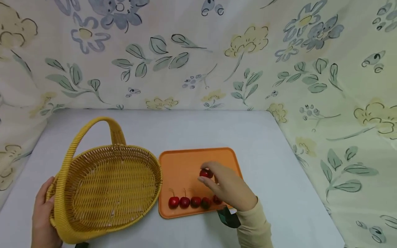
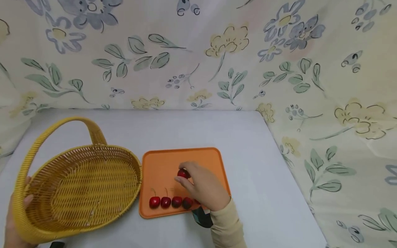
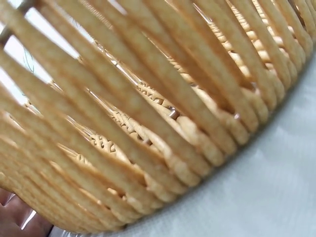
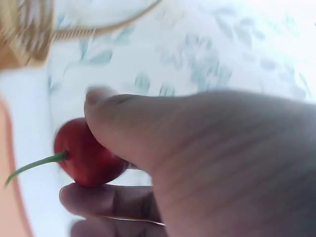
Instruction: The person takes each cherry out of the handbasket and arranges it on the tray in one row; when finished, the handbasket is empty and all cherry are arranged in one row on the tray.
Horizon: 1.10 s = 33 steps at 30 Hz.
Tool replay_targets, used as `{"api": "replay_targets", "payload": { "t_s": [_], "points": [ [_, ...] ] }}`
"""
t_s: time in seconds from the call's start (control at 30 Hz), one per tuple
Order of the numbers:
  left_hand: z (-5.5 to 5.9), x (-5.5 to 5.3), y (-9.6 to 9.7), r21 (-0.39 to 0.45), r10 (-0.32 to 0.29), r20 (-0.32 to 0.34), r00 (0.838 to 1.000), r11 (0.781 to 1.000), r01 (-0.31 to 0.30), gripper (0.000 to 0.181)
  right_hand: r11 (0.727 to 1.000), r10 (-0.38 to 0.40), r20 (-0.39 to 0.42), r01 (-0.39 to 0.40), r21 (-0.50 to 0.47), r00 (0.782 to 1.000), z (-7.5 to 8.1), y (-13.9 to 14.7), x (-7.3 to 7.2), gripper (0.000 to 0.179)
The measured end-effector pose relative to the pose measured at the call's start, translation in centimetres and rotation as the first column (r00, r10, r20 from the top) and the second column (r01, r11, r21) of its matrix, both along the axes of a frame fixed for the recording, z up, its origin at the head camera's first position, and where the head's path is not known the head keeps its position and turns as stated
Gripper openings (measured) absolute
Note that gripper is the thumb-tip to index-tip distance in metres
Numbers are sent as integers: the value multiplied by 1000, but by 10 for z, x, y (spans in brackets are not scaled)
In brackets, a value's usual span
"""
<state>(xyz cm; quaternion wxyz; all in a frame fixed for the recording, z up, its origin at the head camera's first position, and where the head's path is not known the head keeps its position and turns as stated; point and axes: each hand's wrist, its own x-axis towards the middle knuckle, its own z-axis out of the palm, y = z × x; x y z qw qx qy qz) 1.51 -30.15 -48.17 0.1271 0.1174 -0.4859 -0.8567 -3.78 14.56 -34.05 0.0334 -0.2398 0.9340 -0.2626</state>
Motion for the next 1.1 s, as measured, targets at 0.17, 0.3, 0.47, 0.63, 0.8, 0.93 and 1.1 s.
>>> {"api": "replay_targets", "payload": {
  "t_s": [0.17,0.3,0.47,0.63,0.8,0.93,1.1],
  "points": [
    [6,-4,1,30,4,-14,1000,1000,-4,51,994,-109,-30,109,3,994,-17,35,12,34],
    [7,-8,3,102,30,34,999,994,-33,51,991,-123,-84,119,-53,989,-30,55,22,37],
    [11,-9,6,49,64,45,997,997,-66,50,978,-178,-27,173,-116,984,-51,68,36,36],
    [13,-8,8,37,73,20,997,997,-74,49,971,-232,-21,230,-66,973,-71,71,48,36],
    [13,-8,8,46,74,11,997,996,-75,49,964,-266,-19,266,8,964,-83,70,53,36],
    [13,-7,8,53,70,18,997,996,-71,49,956,-293,31,293,11,956,-90,72,54,31],
    [11,-6,7,54,48,-10,999,997,-47,48,954,-300,66,301,0,952,-98,74,53,32]
  ]
}}
